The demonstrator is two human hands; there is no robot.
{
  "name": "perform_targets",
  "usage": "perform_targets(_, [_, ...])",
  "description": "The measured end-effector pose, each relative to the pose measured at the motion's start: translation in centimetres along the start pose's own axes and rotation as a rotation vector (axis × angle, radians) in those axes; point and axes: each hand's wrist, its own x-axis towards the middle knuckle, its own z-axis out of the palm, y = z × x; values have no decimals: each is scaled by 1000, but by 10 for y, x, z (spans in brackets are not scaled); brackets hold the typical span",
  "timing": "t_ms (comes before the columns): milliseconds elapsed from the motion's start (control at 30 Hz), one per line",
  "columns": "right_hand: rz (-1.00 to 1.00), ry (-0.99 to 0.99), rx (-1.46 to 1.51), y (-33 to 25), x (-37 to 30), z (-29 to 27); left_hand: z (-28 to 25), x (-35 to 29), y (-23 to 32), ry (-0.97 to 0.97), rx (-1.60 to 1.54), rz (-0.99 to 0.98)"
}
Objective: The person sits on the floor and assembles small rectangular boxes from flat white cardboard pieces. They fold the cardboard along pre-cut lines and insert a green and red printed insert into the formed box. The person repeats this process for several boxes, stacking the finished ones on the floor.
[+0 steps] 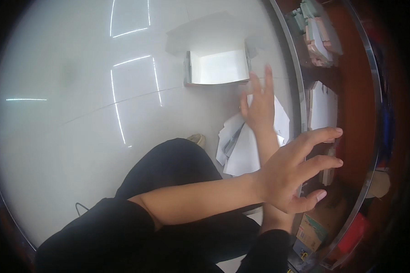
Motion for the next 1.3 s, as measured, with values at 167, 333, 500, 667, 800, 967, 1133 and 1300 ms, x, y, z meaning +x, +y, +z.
perform_targets(167, [950,-349,20,-25,-113,6,4,-3,-3,-34,8,-79])
perform_targets(333, [1420,-323,537,-3,-200,-25,13,-13,-6,-139,121,-240])
perform_targets(500, [1302,495,1297,-23,-192,-126,2,-34,-21,-826,694,-846])
perform_targets(667, [1070,612,1228,-48,-209,-180,18,-58,-25,-921,610,-887])
perform_targets(800, [1060,705,1350,-42,-246,-166,30,-56,-15,-1081,461,-866])
perform_targets(967, [1021,817,1390,-36,-240,-178,26,-78,-15,-977,445,-728])
perform_targets(1133, [785,971,1247,-16,-276,-211,42,-83,-10,-1149,751,-579])
perform_targets(1300, [1132,871,1006,-37,-249,-221,38,-93,-19,-975,597,-743])
